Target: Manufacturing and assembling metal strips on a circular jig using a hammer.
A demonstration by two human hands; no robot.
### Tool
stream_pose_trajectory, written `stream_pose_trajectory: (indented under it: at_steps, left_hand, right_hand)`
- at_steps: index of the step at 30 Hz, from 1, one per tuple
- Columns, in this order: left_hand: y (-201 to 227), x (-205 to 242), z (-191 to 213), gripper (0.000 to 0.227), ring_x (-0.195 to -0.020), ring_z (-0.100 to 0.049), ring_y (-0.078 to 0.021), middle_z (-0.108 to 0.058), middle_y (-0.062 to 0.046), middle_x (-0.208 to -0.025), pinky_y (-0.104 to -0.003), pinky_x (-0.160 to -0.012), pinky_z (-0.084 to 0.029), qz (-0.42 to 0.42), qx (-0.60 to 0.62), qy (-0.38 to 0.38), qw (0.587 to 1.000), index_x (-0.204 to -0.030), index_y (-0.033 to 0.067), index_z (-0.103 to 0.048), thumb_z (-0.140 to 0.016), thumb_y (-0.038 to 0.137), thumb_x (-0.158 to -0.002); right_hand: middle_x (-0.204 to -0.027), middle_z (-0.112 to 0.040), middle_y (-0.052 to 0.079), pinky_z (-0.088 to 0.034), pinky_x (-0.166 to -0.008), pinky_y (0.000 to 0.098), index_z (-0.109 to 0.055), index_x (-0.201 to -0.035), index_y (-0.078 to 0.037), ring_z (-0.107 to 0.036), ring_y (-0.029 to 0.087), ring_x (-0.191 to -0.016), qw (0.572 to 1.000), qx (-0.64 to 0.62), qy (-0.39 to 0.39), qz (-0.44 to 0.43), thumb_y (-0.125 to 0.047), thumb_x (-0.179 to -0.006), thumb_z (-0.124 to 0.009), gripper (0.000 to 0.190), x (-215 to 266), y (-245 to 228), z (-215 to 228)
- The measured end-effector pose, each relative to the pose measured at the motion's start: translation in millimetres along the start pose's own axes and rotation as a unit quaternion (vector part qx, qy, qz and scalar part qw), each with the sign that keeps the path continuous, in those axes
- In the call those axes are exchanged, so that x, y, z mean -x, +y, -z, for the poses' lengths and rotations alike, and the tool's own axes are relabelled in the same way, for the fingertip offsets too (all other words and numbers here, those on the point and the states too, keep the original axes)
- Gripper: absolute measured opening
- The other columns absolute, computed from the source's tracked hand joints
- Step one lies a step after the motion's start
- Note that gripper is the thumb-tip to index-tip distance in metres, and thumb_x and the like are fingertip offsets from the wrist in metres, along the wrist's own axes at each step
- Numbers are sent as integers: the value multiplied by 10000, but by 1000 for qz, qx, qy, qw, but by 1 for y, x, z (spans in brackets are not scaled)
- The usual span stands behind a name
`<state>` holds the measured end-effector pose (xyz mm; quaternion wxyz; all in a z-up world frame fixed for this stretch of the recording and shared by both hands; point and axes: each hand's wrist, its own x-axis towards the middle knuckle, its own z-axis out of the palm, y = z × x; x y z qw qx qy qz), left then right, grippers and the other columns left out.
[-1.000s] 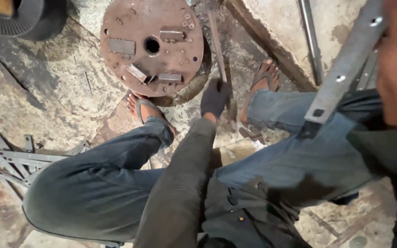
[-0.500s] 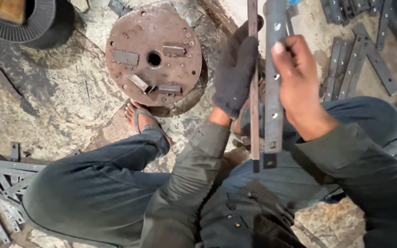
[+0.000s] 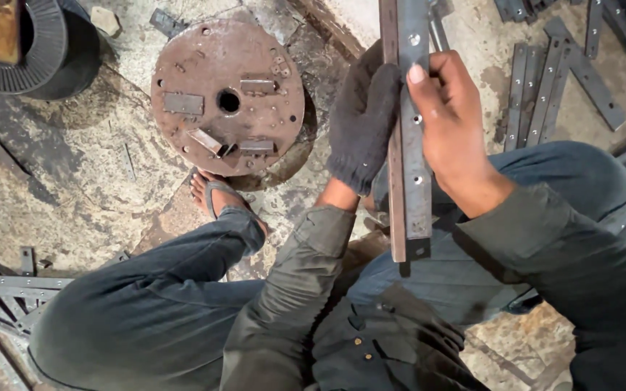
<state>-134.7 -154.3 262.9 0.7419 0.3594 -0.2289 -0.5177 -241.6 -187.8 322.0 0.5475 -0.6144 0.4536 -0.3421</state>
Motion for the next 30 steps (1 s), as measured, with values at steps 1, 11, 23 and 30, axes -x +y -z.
stream_pose_trajectory:
  at_steps: [1,11,23,30]
  left_hand:
    - [1,1,-1,414,-1146,-623,-104,-678,-100,-1263,-277,-1032,-526,0,-28,9,1000,-1493,-58,-507,-559,149,-1139]
    - [-2,3,-2,455,-1130,-652,-119,-682,-114,-1281,-305,-1011,-560,-5,-17,-2,1000,-1523,-44,-507,-597,161,-1127]
    - [7,1,-5,437,-1100,-668,-121,-726,-108,-1245,-296,-954,-568,-2,-150,19,989,-1479,-20,-563,-590,211,-1109]
    - [5,-1,-4,430,-1102,-670,-123,-724,-105,-1250,-301,-951,-574,4,-142,19,990,-1466,-7,-567,-595,219,-1101]
  right_hand:
    - [-910,-465,-70,-345,-766,245,-543,-1122,-55,-381,26,-846,1000,-3,0,2,-195,-1169,-561,149,0,0,1]
    - [-856,-434,-73,-326,-714,256,-533,-1101,-72,-351,33,-781,1000,-2,-8,0,-202,-1174,-538,149,0,6,7]
    - [-917,-471,-57,-347,-755,240,-542,-1123,-56,-377,25,-832,999,-40,-4,3,-182,-1182,-544,139,2,9,6]
    - [-923,-490,-57,-362,-769,244,-540,-1107,-57,-395,30,-841,999,-43,0,-1,-161,-1169,-538,121,1,6,4]
